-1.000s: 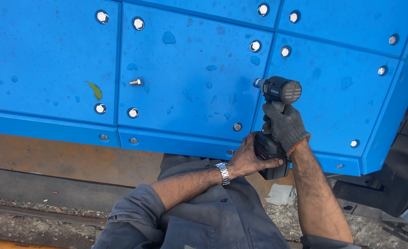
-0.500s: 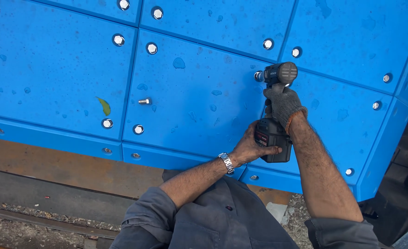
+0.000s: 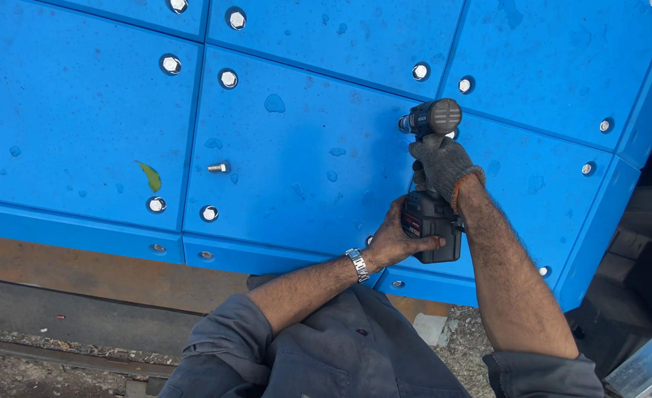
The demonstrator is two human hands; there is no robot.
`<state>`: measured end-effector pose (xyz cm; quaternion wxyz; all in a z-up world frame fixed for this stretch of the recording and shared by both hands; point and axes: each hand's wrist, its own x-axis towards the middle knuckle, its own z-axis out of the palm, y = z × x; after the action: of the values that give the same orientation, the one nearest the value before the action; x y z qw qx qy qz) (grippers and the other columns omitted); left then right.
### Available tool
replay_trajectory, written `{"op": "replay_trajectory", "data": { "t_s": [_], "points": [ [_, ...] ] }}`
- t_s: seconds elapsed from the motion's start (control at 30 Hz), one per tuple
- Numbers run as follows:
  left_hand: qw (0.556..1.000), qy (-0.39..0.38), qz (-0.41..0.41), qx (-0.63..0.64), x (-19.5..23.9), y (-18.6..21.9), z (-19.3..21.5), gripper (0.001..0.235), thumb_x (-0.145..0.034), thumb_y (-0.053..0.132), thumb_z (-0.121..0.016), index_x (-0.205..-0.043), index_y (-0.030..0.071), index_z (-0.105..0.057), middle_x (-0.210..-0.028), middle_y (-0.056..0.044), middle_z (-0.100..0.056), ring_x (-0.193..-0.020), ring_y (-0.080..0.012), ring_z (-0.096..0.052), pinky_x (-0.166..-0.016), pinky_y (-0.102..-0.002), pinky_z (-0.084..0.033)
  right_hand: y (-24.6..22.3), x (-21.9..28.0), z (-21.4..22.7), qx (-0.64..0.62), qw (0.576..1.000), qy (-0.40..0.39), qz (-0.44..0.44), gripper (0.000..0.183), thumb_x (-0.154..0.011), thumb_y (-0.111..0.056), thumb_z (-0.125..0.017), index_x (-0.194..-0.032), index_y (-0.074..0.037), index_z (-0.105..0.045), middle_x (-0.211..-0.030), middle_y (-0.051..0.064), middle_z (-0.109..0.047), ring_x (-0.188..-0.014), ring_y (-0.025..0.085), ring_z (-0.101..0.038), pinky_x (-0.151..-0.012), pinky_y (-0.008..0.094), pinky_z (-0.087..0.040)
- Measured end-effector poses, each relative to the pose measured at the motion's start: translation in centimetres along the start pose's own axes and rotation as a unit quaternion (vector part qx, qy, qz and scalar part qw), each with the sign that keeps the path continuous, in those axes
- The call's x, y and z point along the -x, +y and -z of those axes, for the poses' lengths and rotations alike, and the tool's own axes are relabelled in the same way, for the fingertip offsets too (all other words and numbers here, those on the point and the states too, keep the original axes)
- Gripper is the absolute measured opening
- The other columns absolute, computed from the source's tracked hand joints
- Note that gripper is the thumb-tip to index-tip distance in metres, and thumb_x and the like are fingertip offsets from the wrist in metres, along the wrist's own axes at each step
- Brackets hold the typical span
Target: Drive bolts into a blue industrial panel using a cordless impact driver.
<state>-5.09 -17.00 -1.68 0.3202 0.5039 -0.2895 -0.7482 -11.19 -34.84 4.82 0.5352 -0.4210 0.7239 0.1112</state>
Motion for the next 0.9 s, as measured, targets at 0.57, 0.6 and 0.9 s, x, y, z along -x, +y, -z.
{"op": "replay_trajectory", "data": {
  "t_s": [0.57, 0.6, 0.9],
  "points": [
    [0.992, 0.051, 0.037, -0.112, 0.9, -4.1, 3.4, 0.137, -0.062, 0.079, -0.075, -0.162, 0.009, -0.013, -0.155, -0.031, -0.032, -0.146, -0.0474, -0.034, -0.113, -0.06, -0.041, 0.3, -1.8, -3.4, -0.189, 0.98, 0.042, -0.052, 0.033, -0.092, -0.028, -0.069, -0.111, -0.002, -0.063, -0.08, 0.008, -0.066, -0.062, 0.015, -0.067, -0.056, 0.032, -0.062],
    [0.992, 0.059, 0.029, -0.111, 0.7, -4.2, 3.1, 0.137, -0.062, 0.079, -0.075, -0.162, 0.009, -0.013, -0.156, -0.031, -0.032, -0.146, -0.0474, -0.034, -0.114, -0.059, -0.041, 0.3, -2.1, -3.3, -0.175, 0.982, 0.038, -0.053, 0.033, -0.092, -0.029, -0.07, -0.111, -0.002, -0.064, -0.08, 0.009, -0.067, -0.063, 0.015, -0.068, -0.057, 0.031, -0.062],
    [0.993, 0.051, 0.053, -0.095, 0.0, -3.5, 0.7, 0.137, -0.063, 0.075, -0.078, -0.162, 0.009, -0.01, -0.149, -0.028, -0.036, -0.141, -0.0454, -0.041, -0.109, -0.054, -0.048, 1.0, -3.4, -2.2, -0.081, 0.995, 0.04, -0.049, 0.028, -0.093, -0.031, -0.071, -0.101, -0.005, -0.068, -0.076, 0.008, -0.068, -0.065, 0.016, -0.068, -0.059, 0.033, -0.061]
  ]
}}
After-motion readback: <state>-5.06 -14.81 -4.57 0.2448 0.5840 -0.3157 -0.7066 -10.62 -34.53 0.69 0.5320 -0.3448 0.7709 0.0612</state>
